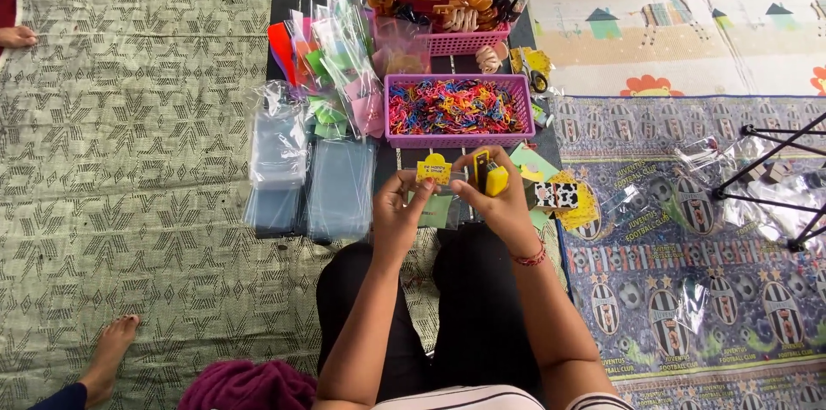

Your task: Packaging small hair accessories like clips and ties into individual plastic bags.

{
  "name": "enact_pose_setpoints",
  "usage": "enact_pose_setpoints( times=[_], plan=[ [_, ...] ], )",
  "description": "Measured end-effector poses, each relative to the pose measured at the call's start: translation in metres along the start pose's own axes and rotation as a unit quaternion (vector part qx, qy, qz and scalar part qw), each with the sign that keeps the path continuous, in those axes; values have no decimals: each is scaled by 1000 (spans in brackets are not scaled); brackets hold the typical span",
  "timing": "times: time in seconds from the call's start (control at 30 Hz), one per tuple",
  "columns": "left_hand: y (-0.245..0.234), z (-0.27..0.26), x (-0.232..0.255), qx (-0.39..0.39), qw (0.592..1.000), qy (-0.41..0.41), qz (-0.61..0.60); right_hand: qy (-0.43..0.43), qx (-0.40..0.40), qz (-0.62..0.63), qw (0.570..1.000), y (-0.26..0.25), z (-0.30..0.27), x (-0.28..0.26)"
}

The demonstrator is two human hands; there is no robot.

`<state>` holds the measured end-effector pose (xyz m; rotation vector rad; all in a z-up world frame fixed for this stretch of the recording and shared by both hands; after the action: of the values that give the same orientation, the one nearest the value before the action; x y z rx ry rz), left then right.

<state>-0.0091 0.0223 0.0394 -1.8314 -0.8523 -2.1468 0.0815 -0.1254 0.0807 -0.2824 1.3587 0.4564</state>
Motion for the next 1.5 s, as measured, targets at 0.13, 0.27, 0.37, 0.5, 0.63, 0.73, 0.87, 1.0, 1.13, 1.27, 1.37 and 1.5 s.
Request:
enact_pose_setpoints(
  times=[0.13, 0.27, 0.37, 0.5, 0.63, 0.73, 0.87, 1.0, 1.13, 1.27, 1.37, 1.5],
  plan=[
    [1, -4, 3, -7, 1000, -8, 7, 13, 13, 22, 1000, 7, 2, -5],
    [-5, -5, -4, 22, 1000, -1, 14, -8, 19, 4, 1000, 6, 4, -1],
    [0, -8, 13, 36, 999, 4, 28, -16, 24, -3, 1000, 10, 2, -10],
    [3, -10, 24, 40, 998, 6, 43, -23, 27, -14, 999, 11, 1, -15],
    [4, -6, 13, 15, 1000, 19, 1, -27, 31, -25, 999, 11, 1, -17],
    [2, -5, 12, 10, 1000, 21, -10, -28, 32, -29, 999, 12, 2, -19],
    [0, -6, 17, 29, 999, 22, -5, -56, -9, -99, 993, 8, 4, -16],
    [-1, -4, 17, 49, 999, 21, -7, -56, -38, -196, 978, 4, 5, -16],
    [3, -6, 24, 57, 998, 24, 31, -67, -33, -288, 955, 11, 5, -28],
    [4, -6, 27, 79, 995, 40, 39, -101, -15, -342, 934, 17, 2, -38],
    [0, -6, 21, 93, 993, 53, 48, -120, 8, -357, 926, 20, 2, -41],
    [1, -7, 11, 86, 994, 52, 46, -131, 25, -392, 910, 23, 3, -39]
  ],
)
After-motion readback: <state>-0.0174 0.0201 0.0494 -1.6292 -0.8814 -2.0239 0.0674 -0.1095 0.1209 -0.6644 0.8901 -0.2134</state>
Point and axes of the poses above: each hand's wrist, its own z-axis towards the middle knuckle, its own y-axis out of the palm, x = y × z, the point moved 4 cm from there along z, towards the middle knuckle, and after that the axes turned 1 degree about y, right-handed, at the moved point
